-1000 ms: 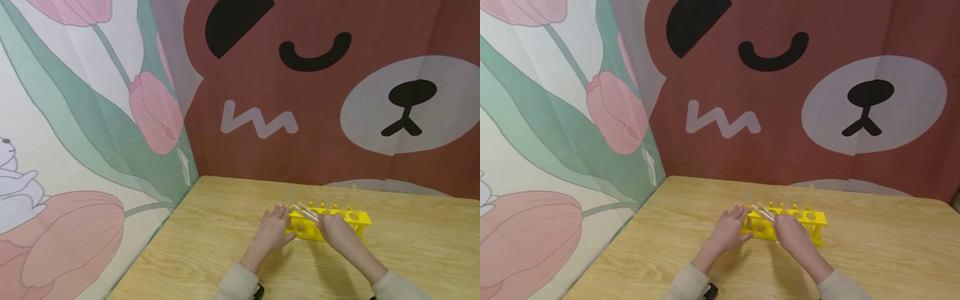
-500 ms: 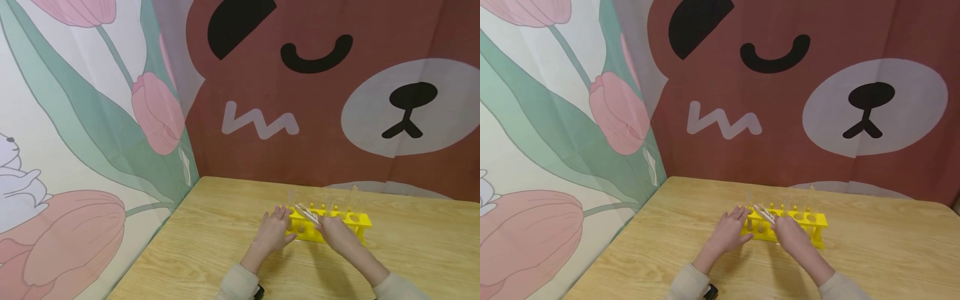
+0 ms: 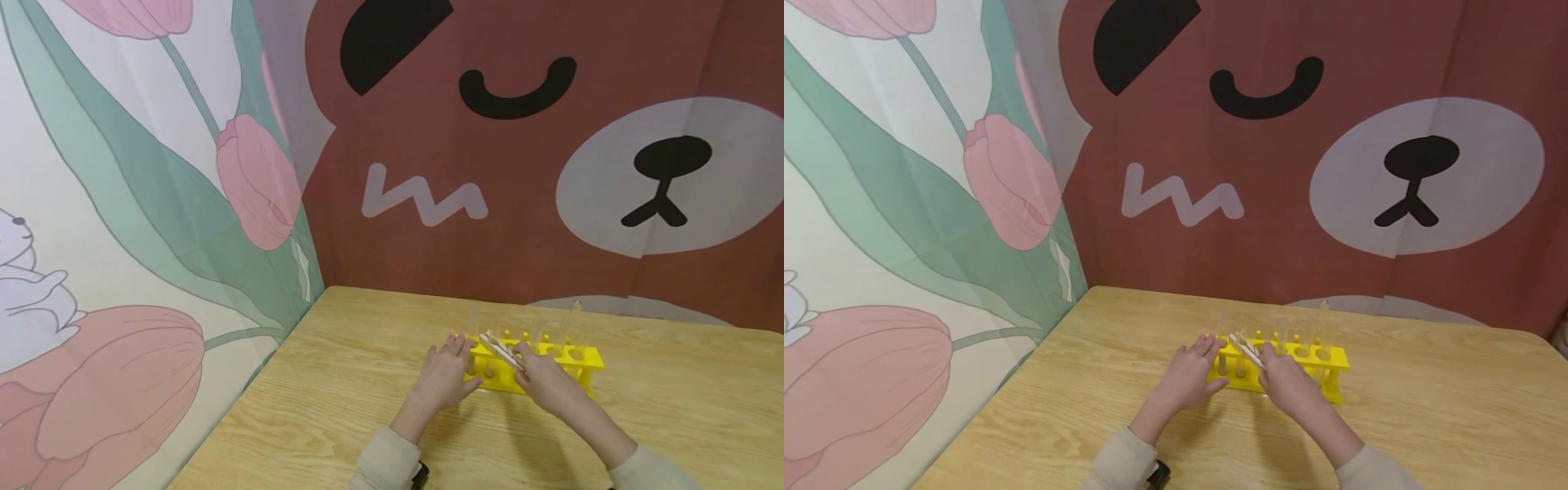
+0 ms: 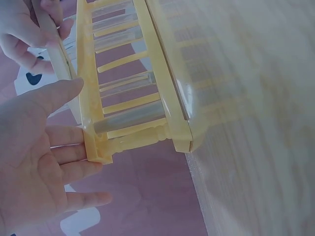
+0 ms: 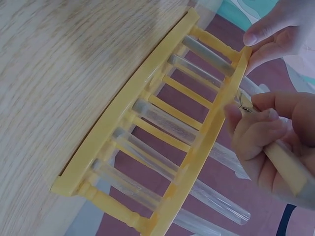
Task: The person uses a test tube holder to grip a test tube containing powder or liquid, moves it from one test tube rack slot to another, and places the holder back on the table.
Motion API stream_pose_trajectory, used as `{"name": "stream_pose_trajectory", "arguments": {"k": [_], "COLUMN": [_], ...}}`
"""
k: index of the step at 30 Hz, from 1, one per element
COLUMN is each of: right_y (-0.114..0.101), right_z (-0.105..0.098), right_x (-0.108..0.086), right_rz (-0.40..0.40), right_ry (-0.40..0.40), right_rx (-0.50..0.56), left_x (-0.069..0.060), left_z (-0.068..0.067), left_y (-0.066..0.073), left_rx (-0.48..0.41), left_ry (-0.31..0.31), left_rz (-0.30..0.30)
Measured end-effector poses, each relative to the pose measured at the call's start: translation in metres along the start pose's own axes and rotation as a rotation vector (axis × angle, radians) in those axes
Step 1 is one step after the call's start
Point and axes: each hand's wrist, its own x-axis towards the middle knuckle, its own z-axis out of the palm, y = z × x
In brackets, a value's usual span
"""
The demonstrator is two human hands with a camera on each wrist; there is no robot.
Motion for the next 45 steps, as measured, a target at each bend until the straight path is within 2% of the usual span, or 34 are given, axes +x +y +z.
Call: {"name": "stream_pose_trajectory", "arguments": {"k": [5, 8, 14, 19, 33, 45], "right_y": [0.0005, -0.0005, -0.0011, -0.0003, -0.0009, 0.0002], "right_z": [-0.0011, -0.0020, -0.0027, -0.0024, -0.0023, -0.0039], "right_x": [-0.0011, -0.0009, -0.0005, -0.0007, -0.0013, 0.0000], "right_rz": [-0.093, -0.115, -0.110, -0.086, -0.048, -0.072], "right_ry": [-0.008, -0.039, -0.065, -0.072, -0.049, -0.032], "right_rx": [0.005, -0.017, -0.032, -0.001, 0.037, 0.009], "left_x": [0.0005, 0.0013, 0.0014, 0.0012, -0.0005, 0.0008], "left_z": [0.0010, 0.0013, 0.0017, 0.0009, 0.0003, 0.0014], "left_y": [-0.0006, -0.0008, -0.0002, 0.0003, 0.0005, -0.0006], "left_rx": [-0.005, -0.005, -0.018, -0.024, -0.041, -0.004], "left_ry": [0.005, 0.013, 0.001, -0.003, 0.005, 0.017], "left_rz": [-0.004, -0.002, -0.004, -0.002, 0.004, 0.006]}}
